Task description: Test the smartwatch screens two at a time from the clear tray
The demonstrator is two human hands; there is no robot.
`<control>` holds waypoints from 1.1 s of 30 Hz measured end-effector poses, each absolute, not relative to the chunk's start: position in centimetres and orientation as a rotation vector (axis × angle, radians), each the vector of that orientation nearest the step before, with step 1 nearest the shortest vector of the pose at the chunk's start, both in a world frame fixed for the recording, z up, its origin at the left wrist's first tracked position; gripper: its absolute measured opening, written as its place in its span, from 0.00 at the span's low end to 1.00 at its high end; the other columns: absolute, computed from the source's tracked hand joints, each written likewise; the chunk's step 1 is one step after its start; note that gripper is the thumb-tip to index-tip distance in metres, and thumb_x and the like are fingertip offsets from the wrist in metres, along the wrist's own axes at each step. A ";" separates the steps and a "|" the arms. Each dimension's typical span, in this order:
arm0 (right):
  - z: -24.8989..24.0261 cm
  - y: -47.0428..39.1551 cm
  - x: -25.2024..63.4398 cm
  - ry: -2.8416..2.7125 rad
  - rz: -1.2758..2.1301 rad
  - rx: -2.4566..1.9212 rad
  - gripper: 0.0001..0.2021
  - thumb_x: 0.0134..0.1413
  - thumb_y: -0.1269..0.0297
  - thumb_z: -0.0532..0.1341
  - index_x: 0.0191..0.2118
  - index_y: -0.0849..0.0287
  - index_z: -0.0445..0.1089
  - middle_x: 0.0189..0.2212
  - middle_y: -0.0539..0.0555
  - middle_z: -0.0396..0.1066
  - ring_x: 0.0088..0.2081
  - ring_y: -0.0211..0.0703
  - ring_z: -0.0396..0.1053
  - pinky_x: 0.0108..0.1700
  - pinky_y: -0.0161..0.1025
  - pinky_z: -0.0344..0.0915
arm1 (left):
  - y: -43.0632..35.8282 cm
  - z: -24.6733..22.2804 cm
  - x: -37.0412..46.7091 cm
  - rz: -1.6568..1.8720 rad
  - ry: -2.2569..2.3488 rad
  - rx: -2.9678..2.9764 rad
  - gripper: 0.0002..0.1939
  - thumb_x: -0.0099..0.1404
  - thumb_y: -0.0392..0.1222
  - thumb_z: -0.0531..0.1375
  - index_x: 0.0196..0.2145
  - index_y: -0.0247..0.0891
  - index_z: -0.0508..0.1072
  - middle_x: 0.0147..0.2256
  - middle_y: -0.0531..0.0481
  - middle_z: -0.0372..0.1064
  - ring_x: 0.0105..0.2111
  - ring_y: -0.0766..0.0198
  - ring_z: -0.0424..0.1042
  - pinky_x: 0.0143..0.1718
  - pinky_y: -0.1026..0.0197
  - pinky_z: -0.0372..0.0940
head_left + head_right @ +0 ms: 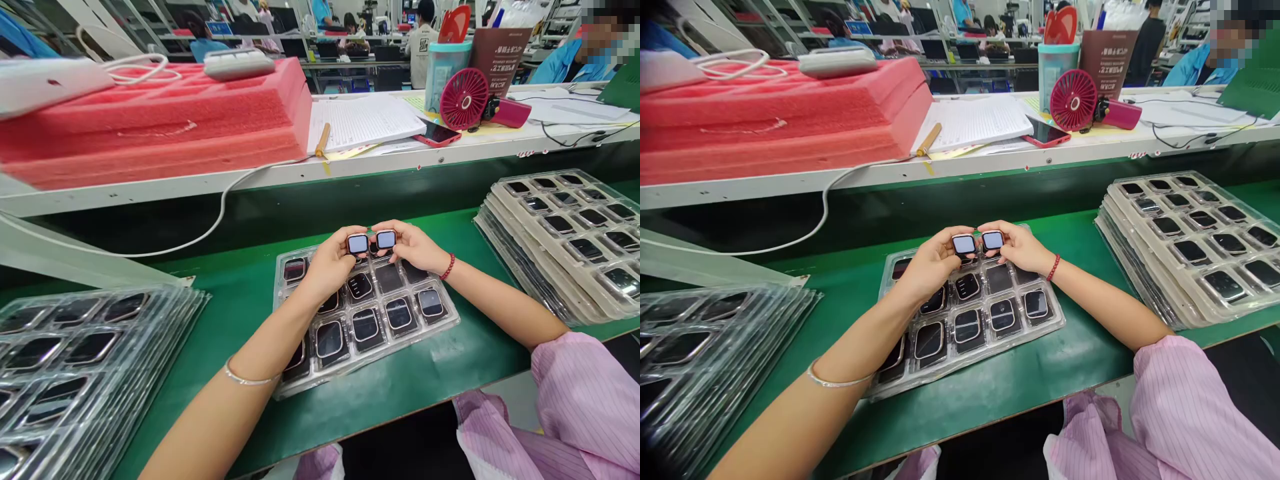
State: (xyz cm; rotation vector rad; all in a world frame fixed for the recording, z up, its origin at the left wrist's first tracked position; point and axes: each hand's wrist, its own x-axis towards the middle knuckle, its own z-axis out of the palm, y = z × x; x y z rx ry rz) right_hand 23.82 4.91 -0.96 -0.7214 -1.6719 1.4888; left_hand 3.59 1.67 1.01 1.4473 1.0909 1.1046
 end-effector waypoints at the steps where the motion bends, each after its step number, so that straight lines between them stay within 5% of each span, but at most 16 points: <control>1: -1.0 4.9 23.8 -1.676 1.486 -0.718 0.28 0.43 0.79 0.55 0.54 0.58 0.65 0.48 0.54 0.74 0.41 0.40 0.77 0.32 0.30 0.76 | 1.7 1.0 3.6 1.103 1.090 1.450 0.30 0.43 0.29 0.53 0.47 0.38 0.72 0.42 0.48 0.75 0.42 0.59 0.74 0.50 0.53 0.68; 14: -0.5 4.4 23.7 -1.670 1.463 -0.749 0.22 0.50 0.76 0.59 0.53 0.59 0.66 0.44 0.54 0.76 0.35 0.37 0.78 0.31 0.29 0.75 | 1.4 1.0 3.7 1.113 1.118 1.399 0.23 0.50 0.36 0.64 0.47 0.37 0.72 0.39 0.48 0.76 0.40 0.57 0.75 0.44 0.55 0.69; 26: -0.4 4.3 23.8 -1.638 1.459 -0.765 0.21 0.50 0.76 0.59 0.52 0.60 0.67 0.43 0.55 0.77 0.33 0.36 0.78 0.30 0.29 0.74 | 0.9 1.5 3.7 1.116 1.146 1.412 0.22 0.52 0.37 0.64 0.47 0.36 0.71 0.37 0.48 0.75 0.36 0.60 0.74 0.41 0.56 0.69; 33: -0.4 4.2 23.8 -1.671 1.458 -0.751 0.22 0.50 0.76 0.59 0.53 0.59 0.67 0.44 0.55 0.77 0.36 0.38 0.78 0.33 0.30 0.75 | 1.1 1.2 3.6 1.115 1.138 1.423 0.26 0.49 0.34 0.64 0.49 0.38 0.71 0.41 0.47 0.76 0.43 0.55 0.75 0.47 0.54 0.68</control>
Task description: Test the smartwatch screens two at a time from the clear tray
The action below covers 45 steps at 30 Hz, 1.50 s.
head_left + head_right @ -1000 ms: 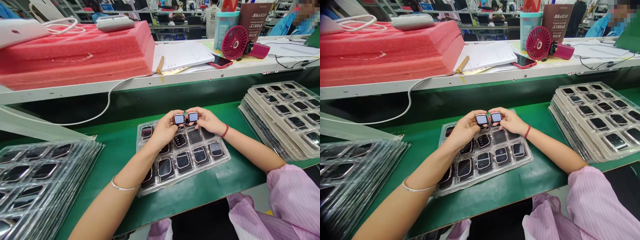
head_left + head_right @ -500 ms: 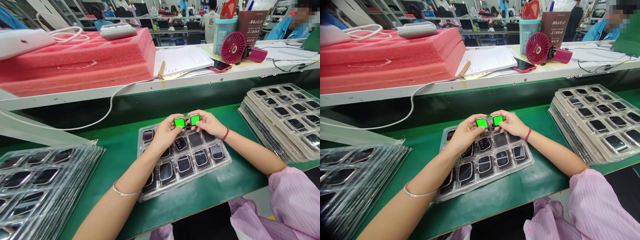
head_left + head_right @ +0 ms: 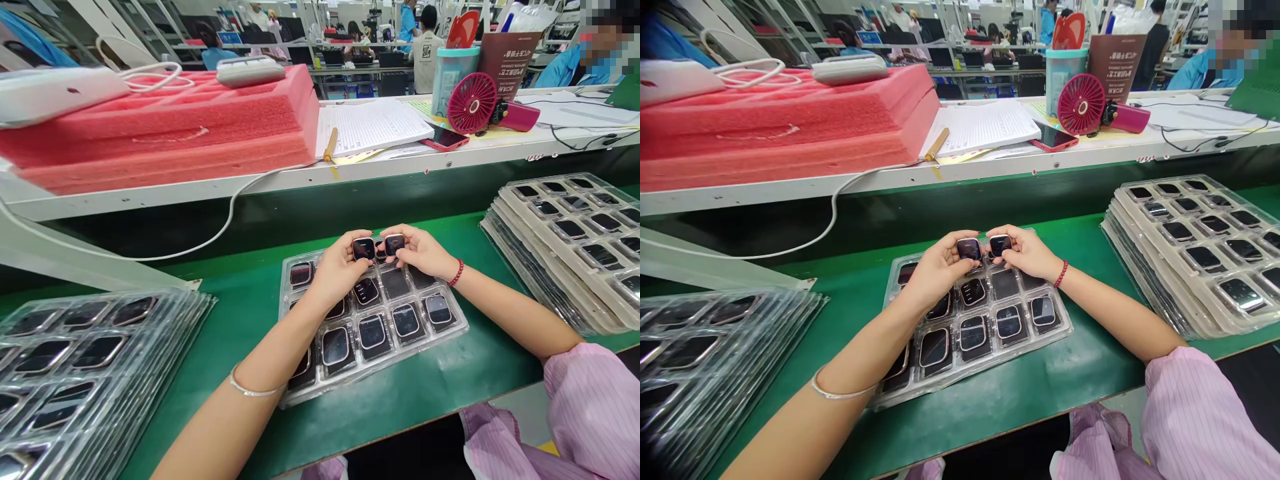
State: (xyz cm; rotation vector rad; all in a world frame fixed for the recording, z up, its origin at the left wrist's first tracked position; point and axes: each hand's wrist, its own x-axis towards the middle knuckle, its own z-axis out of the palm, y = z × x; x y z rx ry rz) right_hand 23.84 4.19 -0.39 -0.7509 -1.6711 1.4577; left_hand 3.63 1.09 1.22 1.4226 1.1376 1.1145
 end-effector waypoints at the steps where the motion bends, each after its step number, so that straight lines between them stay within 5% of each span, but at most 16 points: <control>1: -0.4 4.2 23.8 -1.670 1.458 -0.753 0.23 0.49 0.77 0.59 0.53 0.59 0.66 0.45 0.55 0.77 0.37 0.38 0.78 0.34 0.31 0.75 | 1.1 1.2 3.6 1.117 1.139 1.425 0.26 0.49 0.34 0.64 0.49 0.38 0.71 0.41 0.47 0.76 0.44 0.55 0.75 0.48 0.54 0.67; 15: -0.2 4.2 23.7 -1.640 1.482 -0.783 0.16 0.54 0.71 0.61 0.49 0.60 0.69 0.41 0.55 0.78 0.32 0.38 0.78 0.29 0.30 0.74 | 0.9 1.5 3.6 1.113 1.133 1.420 0.17 0.55 0.47 0.68 0.40 0.36 0.74 0.34 0.48 0.76 0.31 0.60 0.74 0.34 0.58 0.70; 22: 0.0 4.1 23.8 -1.628 1.476 -0.793 0.10 0.56 0.64 0.63 0.43 0.62 0.70 0.34 0.53 0.78 0.26 0.34 0.74 0.24 0.28 0.69 | 0.7 2.0 3.7 1.059 1.212 1.441 0.19 0.60 0.54 0.63 0.40 0.35 0.76 0.29 0.48 0.74 0.24 0.63 0.72 0.20 0.66 0.58; 39: -0.6 4.1 23.7 -1.692 1.432 -0.732 0.15 0.50 0.70 0.63 0.45 0.61 0.67 0.35 0.52 0.75 0.27 0.33 0.72 0.24 0.27 0.69 | 0.9 1.6 3.8 1.043 1.154 1.414 0.23 0.55 0.36 0.62 0.50 0.35 0.72 0.36 0.47 0.76 0.31 0.61 0.76 0.24 0.66 0.63; 45: -0.8 4.3 23.7 -1.717 1.423 -0.718 0.17 0.49 0.72 0.61 0.47 0.60 0.65 0.36 0.51 0.74 0.28 0.34 0.72 0.26 0.29 0.71 | 1.1 0.9 3.9 1.077 1.103 1.432 0.22 0.52 0.36 0.64 0.46 0.36 0.73 0.37 0.48 0.76 0.35 0.61 0.75 0.37 0.59 0.70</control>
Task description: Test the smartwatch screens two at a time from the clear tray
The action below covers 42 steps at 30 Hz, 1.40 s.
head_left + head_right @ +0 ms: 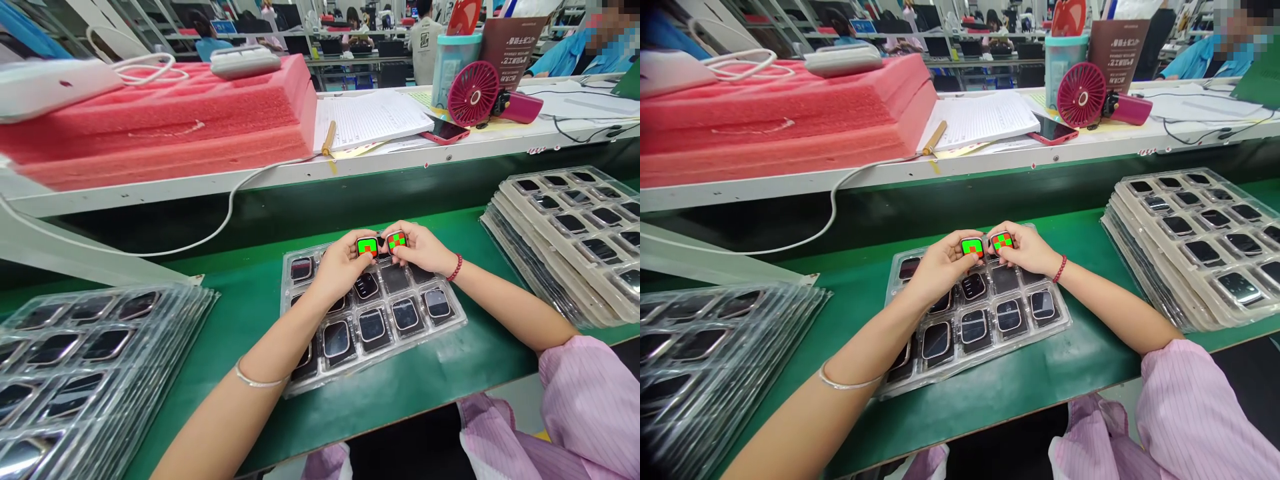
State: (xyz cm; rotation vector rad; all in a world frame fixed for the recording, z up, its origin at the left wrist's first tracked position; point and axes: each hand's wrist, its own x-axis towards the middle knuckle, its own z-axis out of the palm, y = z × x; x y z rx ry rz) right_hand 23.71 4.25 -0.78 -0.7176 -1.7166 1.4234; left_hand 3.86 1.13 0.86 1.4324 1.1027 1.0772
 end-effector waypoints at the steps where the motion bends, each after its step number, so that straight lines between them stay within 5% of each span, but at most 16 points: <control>1: -0.8 4.3 23.7 -1.719 1.421 -0.721 0.17 0.49 0.72 0.61 0.47 0.60 0.65 0.36 0.51 0.73 0.28 0.34 0.72 0.26 0.29 0.71 | 1.1 0.8 3.9 1.084 1.100 1.438 0.21 0.52 0.36 0.65 0.46 0.36 0.73 0.37 0.48 0.76 0.35 0.60 0.75 0.38 0.58 0.70; 10: -0.4 4.1 23.8 -1.726 1.390 -0.744 0.11 0.53 0.68 0.62 0.43 0.62 0.67 0.31 0.50 0.74 0.23 0.31 0.69 0.23 0.28 0.68 | 0.8 1.6 4.0 1.062 1.164 1.488 0.14 0.57 0.42 0.63 0.41 0.37 0.74 0.31 0.51 0.73 0.32 0.60 0.74 0.33 0.60 0.71; 19: 0.2 3.9 23.8 -1.672 1.444 -0.807 0.08 0.59 0.63 0.60 0.39 0.63 0.69 0.28 0.50 0.75 0.21 0.31 0.69 0.21 0.27 0.67 | 0.7 1.7 3.9 1.011 1.180 1.489 0.23 0.56 0.42 0.61 0.50 0.35 0.72 0.36 0.46 0.76 0.31 0.60 0.75 0.24 0.65 0.62; 29: 0.1 4.2 23.8 -1.476 1.578 -0.821 0.07 0.62 0.67 0.57 0.43 0.61 0.69 0.32 0.53 0.77 0.24 0.34 0.74 0.22 0.28 0.70 | 0.8 1.6 4.1 1.072 1.119 1.461 0.18 0.52 0.41 0.65 0.42 0.37 0.72 0.32 0.51 0.74 0.33 0.61 0.72 0.35 0.59 0.67; 42: -0.3 4.3 23.8 -1.640 1.460 -0.768 0.14 0.52 0.70 0.61 0.46 0.60 0.65 0.35 0.52 0.76 0.27 0.34 0.73 0.25 0.29 0.71 | 0.8 1.4 3.8 1.097 1.118 1.530 0.21 0.52 0.37 0.63 0.46 0.37 0.71 0.37 0.49 0.74 0.38 0.59 0.73 0.39 0.59 0.65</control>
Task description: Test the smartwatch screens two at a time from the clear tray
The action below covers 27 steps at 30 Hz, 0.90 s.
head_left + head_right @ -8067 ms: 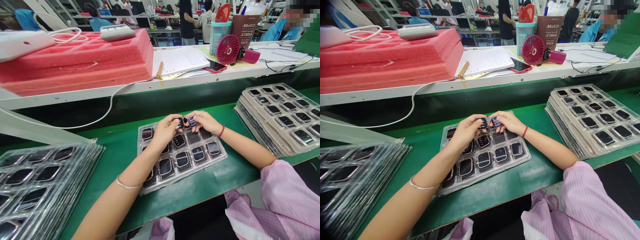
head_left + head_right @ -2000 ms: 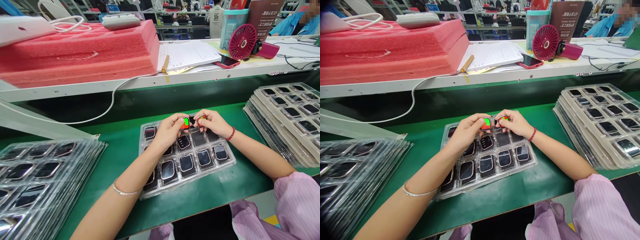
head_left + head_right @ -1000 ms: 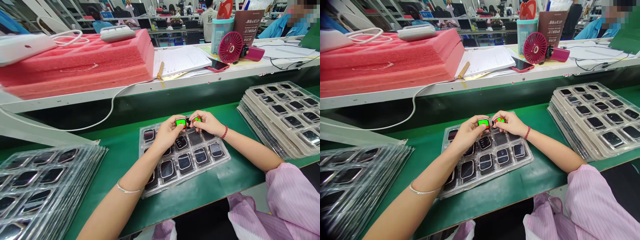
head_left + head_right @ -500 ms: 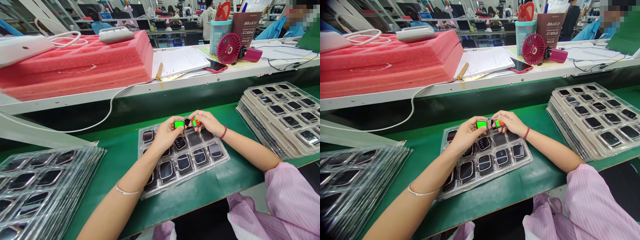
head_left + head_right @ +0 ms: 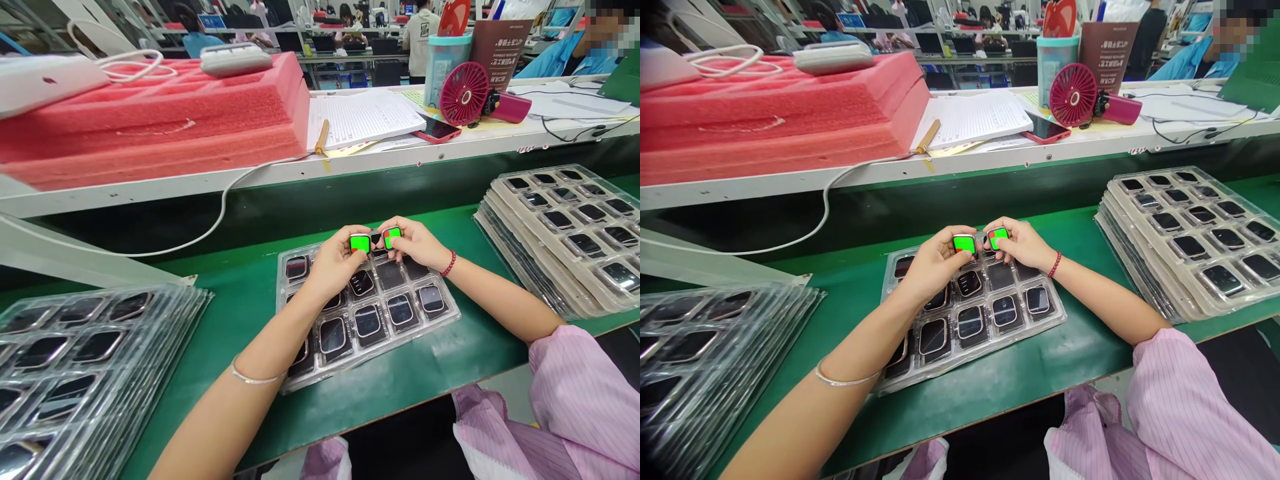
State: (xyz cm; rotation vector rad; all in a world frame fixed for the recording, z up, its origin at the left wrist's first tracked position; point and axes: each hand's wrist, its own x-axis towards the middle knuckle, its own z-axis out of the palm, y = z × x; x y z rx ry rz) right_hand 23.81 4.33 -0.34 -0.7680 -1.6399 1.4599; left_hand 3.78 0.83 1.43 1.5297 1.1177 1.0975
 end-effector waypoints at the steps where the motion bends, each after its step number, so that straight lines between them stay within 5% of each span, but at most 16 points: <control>1: -0.4 4.3 23.8 -1.650 1.457 -0.759 0.15 0.51 0.71 0.61 0.46 0.60 0.65 0.36 0.52 0.76 0.27 0.34 0.72 0.25 0.29 0.71 | 0.8 1.4 3.8 1.098 1.115 1.526 0.22 0.52 0.36 0.63 0.47 0.37 0.71 0.38 0.49 0.74 0.38 0.59 0.73 0.40 0.59 0.66; 9: -0.5 4.3 23.8 -1.690 1.447 -0.732 0.19 0.47 0.72 0.62 0.47 0.59 0.63 0.37 0.51 0.74 0.29 0.34 0.72 0.26 0.29 0.70 | 0.9 1.6 3.8 1.065 1.114 1.441 0.30 0.54 0.35 0.59 0.56 0.36 0.68 0.39 0.46 0.75 0.35 0.60 0.75 0.29 0.64 0.64; 18: 0.2 4.0 23.9 -1.657 1.415 -0.833 0.08 0.54 0.63 0.62 0.38 0.61 0.66 0.27 0.48 0.73 0.20 0.30 0.66 0.21 0.27 0.65 | 0.7 1.5 3.9 1.055 1.036 1.421 0.30 0.49 0.32 0.60 0.52 0.36 0.71 0.45 0.46 0.76 0.44 0.57 0.76 0.50 0.53 0.70; 27: -0.6 4.6 23.7 -1.622 1.472 -0.747 0.21 0.47 0.75 0.59 0.51 0.59 0.66 0.40 0.52 0.75 0.33 0.36 0.76 0.30 0.30 0.75 | 1.0 1.7 3.8 1.098 1.117 1.415 0.25 0.48 0.32 0.58 0.47 0.37 0.70 0.42 0.47 0.76 0.41 0.57 0.77 0.45 0.54 0.71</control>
